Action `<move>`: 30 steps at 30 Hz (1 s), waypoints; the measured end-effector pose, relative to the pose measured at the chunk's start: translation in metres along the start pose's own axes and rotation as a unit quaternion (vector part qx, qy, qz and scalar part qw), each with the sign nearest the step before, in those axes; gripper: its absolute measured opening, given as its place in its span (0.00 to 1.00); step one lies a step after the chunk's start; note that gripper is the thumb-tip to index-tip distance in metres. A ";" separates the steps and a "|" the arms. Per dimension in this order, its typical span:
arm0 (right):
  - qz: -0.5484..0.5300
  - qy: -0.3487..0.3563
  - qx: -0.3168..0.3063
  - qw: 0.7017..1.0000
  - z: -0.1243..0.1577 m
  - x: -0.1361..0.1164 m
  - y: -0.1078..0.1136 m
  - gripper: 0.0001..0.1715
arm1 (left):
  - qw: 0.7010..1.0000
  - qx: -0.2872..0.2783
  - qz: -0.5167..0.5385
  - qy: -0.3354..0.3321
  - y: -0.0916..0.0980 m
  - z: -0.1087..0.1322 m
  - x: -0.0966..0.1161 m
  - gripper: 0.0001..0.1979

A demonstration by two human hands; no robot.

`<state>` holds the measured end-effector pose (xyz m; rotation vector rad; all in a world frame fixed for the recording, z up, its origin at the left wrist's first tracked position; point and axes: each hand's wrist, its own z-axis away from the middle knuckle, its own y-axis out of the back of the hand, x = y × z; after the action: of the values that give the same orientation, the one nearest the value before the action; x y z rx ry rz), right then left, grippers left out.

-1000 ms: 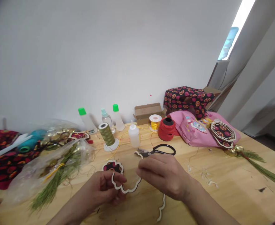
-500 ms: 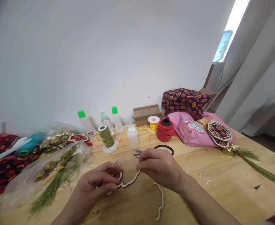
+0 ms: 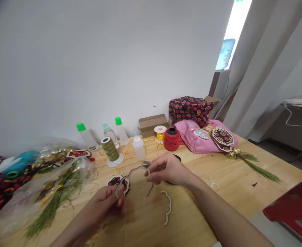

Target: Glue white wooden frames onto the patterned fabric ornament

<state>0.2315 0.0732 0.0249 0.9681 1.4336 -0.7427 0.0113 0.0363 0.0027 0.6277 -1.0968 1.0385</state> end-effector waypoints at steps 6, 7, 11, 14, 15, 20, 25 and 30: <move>0.046 -0.151 -0.060 0.986 0.006 -0.011 0.004 0.06 | 0.999 -0.001 0.031 -0.043 -0.011 0.013 0.017 0.24; 0.067 -0.153 -0.074 0.983 0.007 -0.011 0.002 0.06 | 0.998 -0.001 0.056 -0.036 -0.014 0.016 0.020 0.25; 0.173 -0.099 -0.073 0.977 0.018 -0.012 -0.008 0.13 | 1.000 0.008 0.000 0.026 -0.022 0.023 0.029 0.21; 0.411 -0.063 0.044 0.908 0.036 -0.009 -0.014 0.12 | 0.997 0.060 -0.004 0.043 -0.017 0.027 0.028 0.19; 0.486 -0.081 0.068 0.867 0.042 -0.006 -0.017 0.10 | 0.996 0.072 -0.001 0.047 -0.014 0.028 0.027 0.20; 0.592 -0.149 0.095 0.787 0.050 0.009 -0.033 0.07 | 0.995 0.079 0.014 0.059 0.000 0.028 0.017 0.22; 0.566 -0.083 0.103 0.814 0.052 0.004 -0.039 0.07 | 0.991 0.082 0.077 0.066 0.007 0.035 0.008 0.20; 0.523 0.339 0.212 0.753 0.095 0.010 -0.063 0.13 | 0.955 0.142 0.253 0.059 0.000 0.040 -0.006 0.15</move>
<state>0.2193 -0.0378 -0.0011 2.2889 0.9951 0.2057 -0.0060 0.0007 0.0120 0.5111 -1.0339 1.6792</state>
